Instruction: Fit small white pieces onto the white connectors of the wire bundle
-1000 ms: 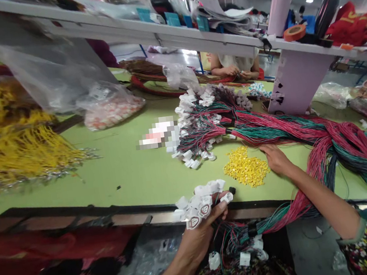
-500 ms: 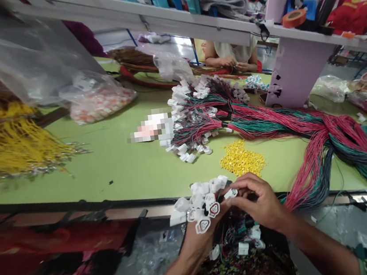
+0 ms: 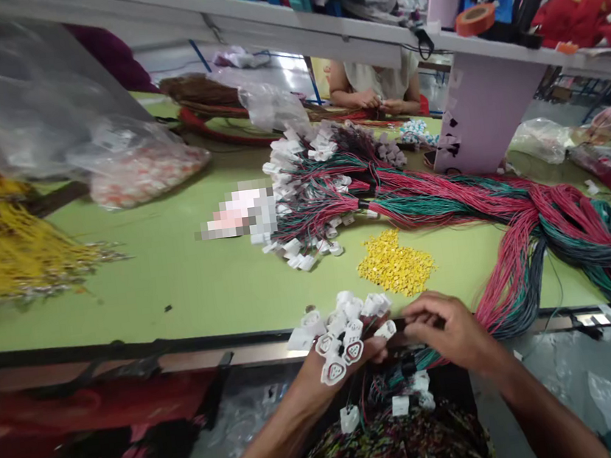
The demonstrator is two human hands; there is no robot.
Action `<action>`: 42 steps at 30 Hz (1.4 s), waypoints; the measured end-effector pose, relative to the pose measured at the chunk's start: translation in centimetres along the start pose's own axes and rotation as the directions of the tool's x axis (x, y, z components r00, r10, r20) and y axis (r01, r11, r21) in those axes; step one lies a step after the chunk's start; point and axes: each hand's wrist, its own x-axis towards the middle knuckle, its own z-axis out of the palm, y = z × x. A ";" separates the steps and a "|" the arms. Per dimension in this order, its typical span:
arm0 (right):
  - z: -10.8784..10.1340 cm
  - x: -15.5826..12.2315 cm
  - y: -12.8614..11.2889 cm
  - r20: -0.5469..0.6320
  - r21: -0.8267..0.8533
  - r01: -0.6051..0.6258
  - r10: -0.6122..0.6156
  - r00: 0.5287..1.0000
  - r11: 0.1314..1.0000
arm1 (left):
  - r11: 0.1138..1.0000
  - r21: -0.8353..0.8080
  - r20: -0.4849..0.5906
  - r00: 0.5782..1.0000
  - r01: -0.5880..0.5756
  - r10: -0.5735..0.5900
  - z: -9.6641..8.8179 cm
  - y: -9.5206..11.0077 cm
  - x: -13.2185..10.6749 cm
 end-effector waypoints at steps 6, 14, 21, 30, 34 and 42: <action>-3.1 1.7 2.9 -0.118 -0.427 -0.023 -0.030 0.993 0.904 | 0.990 -0.142 -0.205 0.978 -0.003 -0.026 0.0 -0.9 0.4; -2.8 2.7 3.5 -0.055 -0.454 0.049 -0.082 0.995 0.890 | 0.983 -0.184 -0.227 0.973 -0.012 -0.030 0.1 -1.3 0.5; -2.7 3.1 3.3 -0.080 -0.444 0.033 -0.076 0.994 0.895 | 0.988 -0.154 -0.209 0.978 -0.013 -0.020 0.1 -1.3 0.4; -3.6 2.3 3.7 -0.102 -0.378 -0.020 -0.021 0.995 0.926 | 0.986 -0.166 -0.212 0.977 -0.027 -0.009 0.1 -1.3 0.2; -3.6 2.6 3.9 -0.089 -0.385 -0.007 -0.029 0.996 0.923 | 0.982 -0.187 -0.204 0.979 -0.016 -0.022 0.3 -1.2 0.1; -1.6 2.6 1.3 -0.155 -0.230 0.027 -0.065 0.986 0.973 | 0.984 -0.171 -0.179 0.984 -0.052 0.021 0.5 -1.1 -0.2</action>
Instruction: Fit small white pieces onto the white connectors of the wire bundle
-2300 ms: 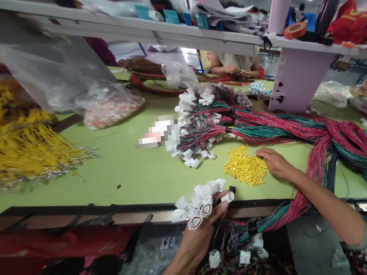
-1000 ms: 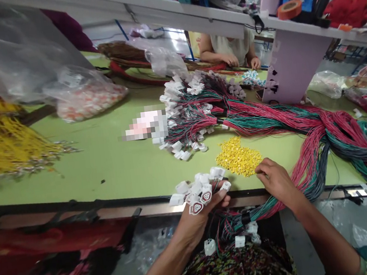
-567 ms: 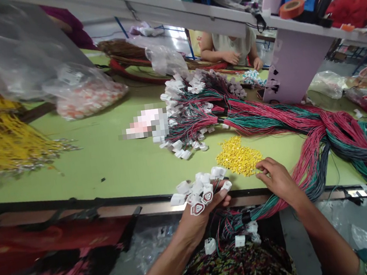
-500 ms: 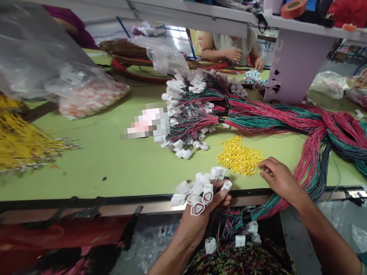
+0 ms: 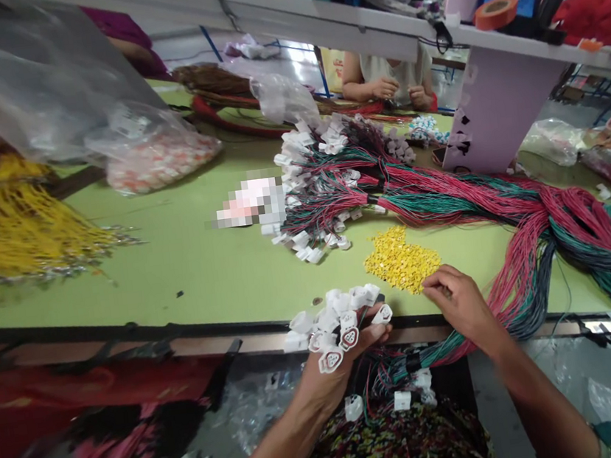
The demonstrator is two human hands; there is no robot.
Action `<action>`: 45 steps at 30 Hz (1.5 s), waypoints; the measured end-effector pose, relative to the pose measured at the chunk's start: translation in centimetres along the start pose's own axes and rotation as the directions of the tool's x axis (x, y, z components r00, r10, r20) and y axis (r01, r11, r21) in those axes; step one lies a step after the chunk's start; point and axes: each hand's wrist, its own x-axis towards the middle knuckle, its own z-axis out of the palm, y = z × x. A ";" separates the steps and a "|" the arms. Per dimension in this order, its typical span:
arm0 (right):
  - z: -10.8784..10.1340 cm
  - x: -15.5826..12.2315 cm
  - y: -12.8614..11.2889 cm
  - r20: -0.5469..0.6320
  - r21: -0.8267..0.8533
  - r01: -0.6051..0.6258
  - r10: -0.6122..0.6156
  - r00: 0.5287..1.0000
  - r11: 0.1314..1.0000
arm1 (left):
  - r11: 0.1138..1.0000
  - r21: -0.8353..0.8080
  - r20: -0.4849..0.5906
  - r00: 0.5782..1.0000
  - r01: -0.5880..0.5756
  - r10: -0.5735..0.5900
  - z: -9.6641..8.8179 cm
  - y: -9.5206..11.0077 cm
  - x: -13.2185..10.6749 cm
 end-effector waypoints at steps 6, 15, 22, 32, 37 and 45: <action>1.8 -2.0 -5.4 0.055 0.209 0.065 -0.078 0.995 0.976 | 0.996 0.076 0.008 0.999 -0.051 0.051 -0.4 -0.4 -0.4; 1.7 -2.1 -6.6 0.044 0.067 0.273 -0.276 0.960 0.960 | 0.983 0.122 0.091 0.988 -0.134 0.124 -0.5 -0.5 -0.6; 1.8 -2.1 -6.4 0.047 0.087 0.274 -0.279 0.959 0.958 | 0.982 0.125 0.085 0.988 -0.141 0.131 -0.5 -0.6 -0.7; 2.1 -1.7 -5.5 0.080 0.256 0.040 -0.063 0.995 0.966 | 0.973 0.190 0.103 0.988 -0.132 0.114 0.0 0.2 -0.8; 2.6 -1.3 -5.0 0.188 0.455 -0.191 0.116 0.975 0.870 | 0.969 0.220 0.093 0.991 -0.117 0.099 0.0 0.2 -0.8; 2.6 -1.6 -5.0 0.235 0.493 -0.242 0.140 0.962 0.836 | 0.973 0.208 0.084 0.993 -0.101 0.086 0.5 0.2 -0.7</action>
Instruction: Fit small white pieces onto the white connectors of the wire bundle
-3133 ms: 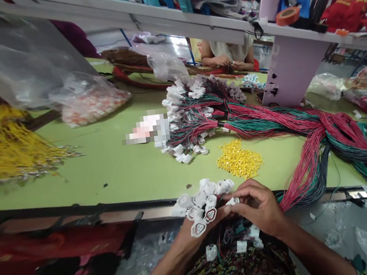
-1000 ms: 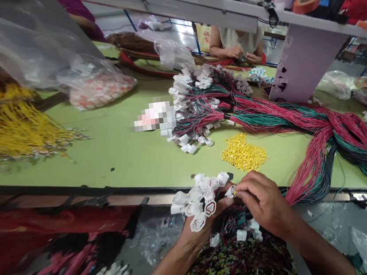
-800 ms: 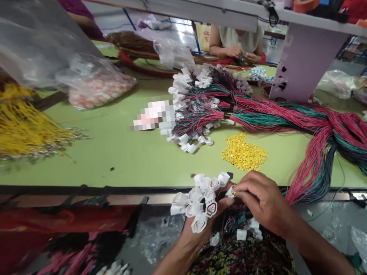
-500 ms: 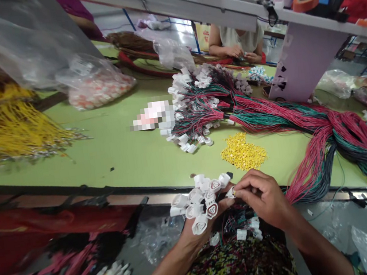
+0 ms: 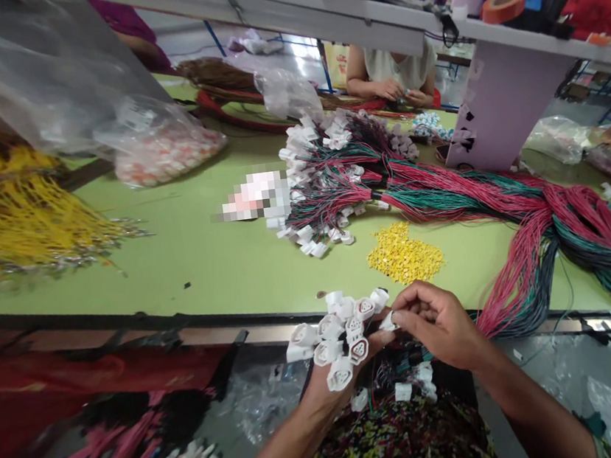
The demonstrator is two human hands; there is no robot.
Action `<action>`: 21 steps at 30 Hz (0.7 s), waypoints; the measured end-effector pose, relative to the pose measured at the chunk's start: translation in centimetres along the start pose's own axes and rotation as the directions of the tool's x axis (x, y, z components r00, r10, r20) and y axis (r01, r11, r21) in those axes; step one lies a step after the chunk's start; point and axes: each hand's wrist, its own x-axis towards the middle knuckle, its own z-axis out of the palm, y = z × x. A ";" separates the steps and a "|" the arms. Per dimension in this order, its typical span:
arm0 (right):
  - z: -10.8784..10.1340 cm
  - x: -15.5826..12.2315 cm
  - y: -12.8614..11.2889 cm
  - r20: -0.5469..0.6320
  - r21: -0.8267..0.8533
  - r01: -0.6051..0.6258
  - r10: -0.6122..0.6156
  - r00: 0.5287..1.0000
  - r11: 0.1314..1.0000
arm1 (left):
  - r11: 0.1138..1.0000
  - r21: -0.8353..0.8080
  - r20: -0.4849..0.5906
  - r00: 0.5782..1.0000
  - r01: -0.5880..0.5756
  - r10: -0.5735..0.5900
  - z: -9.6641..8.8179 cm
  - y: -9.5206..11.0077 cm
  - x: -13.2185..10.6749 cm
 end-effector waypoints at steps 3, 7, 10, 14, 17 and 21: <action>0.1 -0.5 -0.3 -0.022 -0.128 0.089 -0.093 0.995 0.988 | 0.999 -0.023 0.041 0.998 -0.040 0.041 -0.3 -0.4 0.0; -0.6 -2.0 -0.5 0.077 -0.337 0.270 -0.259 0.963 0.902 | 0.997 -0.070 0.018 1.000 -0.023 0.024 -1.4 -1.6 -0.1; -1.6 -3.7 -0.4 0.329 -0.500 0.366 -0.219 0.919 0.785 | 0.994 -0.082 0.017 0.997 -0.072 0.074 -2.1 -2.4 0.0; -2.0 -4.9 0.1 0.549 -0.560 0.457 -0.104 0.830 0.691 | 0.987 0.059 0.084 0.986 -0.152 0.146 -2.1 -2.4 0.1; -1.4 -3.8 0.2 0.282 -0.504 0.339 -0.220 0.934 0.795 | 0.973 0.172 0.056 0.988 -0.155 0.147 -1.4 -1.7 -0.1; -0.3 -1.3 0.1 -0.125 -0.292 0.218 -0.263 0.957 0.931 | 0.970 0.201 0.063 0.990 -0.138 0.128 -0.5 -0.7 -0.5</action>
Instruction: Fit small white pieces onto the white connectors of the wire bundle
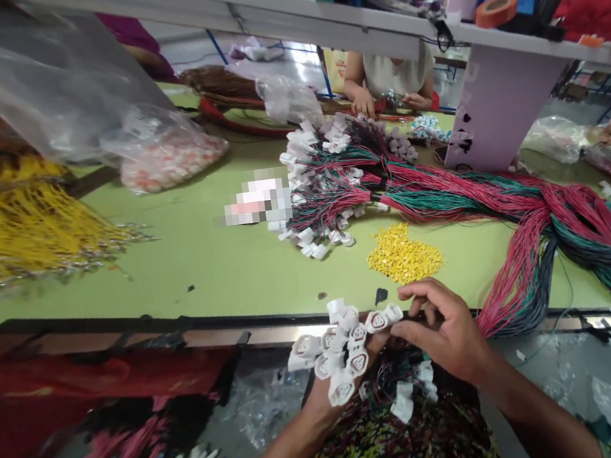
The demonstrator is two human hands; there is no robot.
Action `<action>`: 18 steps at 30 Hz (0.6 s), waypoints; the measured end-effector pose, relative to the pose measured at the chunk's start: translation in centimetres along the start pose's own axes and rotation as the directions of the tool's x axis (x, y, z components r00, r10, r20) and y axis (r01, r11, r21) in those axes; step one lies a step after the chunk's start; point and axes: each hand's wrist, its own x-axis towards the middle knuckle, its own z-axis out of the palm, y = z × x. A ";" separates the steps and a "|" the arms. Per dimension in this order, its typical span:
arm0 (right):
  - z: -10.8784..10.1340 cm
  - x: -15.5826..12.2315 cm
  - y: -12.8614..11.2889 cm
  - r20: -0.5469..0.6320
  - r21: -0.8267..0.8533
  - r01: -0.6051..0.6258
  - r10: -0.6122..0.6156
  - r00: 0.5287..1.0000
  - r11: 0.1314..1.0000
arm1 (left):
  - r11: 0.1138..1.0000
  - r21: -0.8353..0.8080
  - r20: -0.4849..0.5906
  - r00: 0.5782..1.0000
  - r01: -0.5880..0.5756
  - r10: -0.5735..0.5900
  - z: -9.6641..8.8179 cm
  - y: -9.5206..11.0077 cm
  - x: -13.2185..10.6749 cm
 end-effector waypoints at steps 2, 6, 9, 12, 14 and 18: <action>0.3 0.6 0.1 0.018 0.093 -0.021 0.019 1.000 0.995 | 1.000 0.005 0.022 1.000 0.012 -0.012 -0.2 0.4 -0.2; -0.5 0.0 0.5 0.124 0.118 0.178 -0.192 0.973 0.977 | 0.991 -0.048 0.110 0.987 0.125 -0.120 -1.1 0.3 -0.3; -1.0 -1.4 0.8 0.229 0.110 0.261 -0.280 0.932 0.959 | 0.965 -0.084 0.276 0.936 0.249 -0.217 -1.4 -0.1 -0.2; -0.8 -2.4 1.0 0.247 0.090 0.255 -0.269 0.931 0.963 | 0.943 -0.119 0.357 0.900 0.311 -0.252 -1.3 -0.1 0.1; -0.6 -2.6 1.1 0.226 0.045 0.264 -0.267 0.937 0.963 | 0.937 -0.113 0.359 0.892 0.332 -0.273 -1.2 0.0 0.1; -0.8 -2.1 1.2 0.209 0.010 0.212 -0.209 0.955 0.977 | 0.931 -0.053 0.308 0.892 0.362 -0.330 -0.9 0.2 0.1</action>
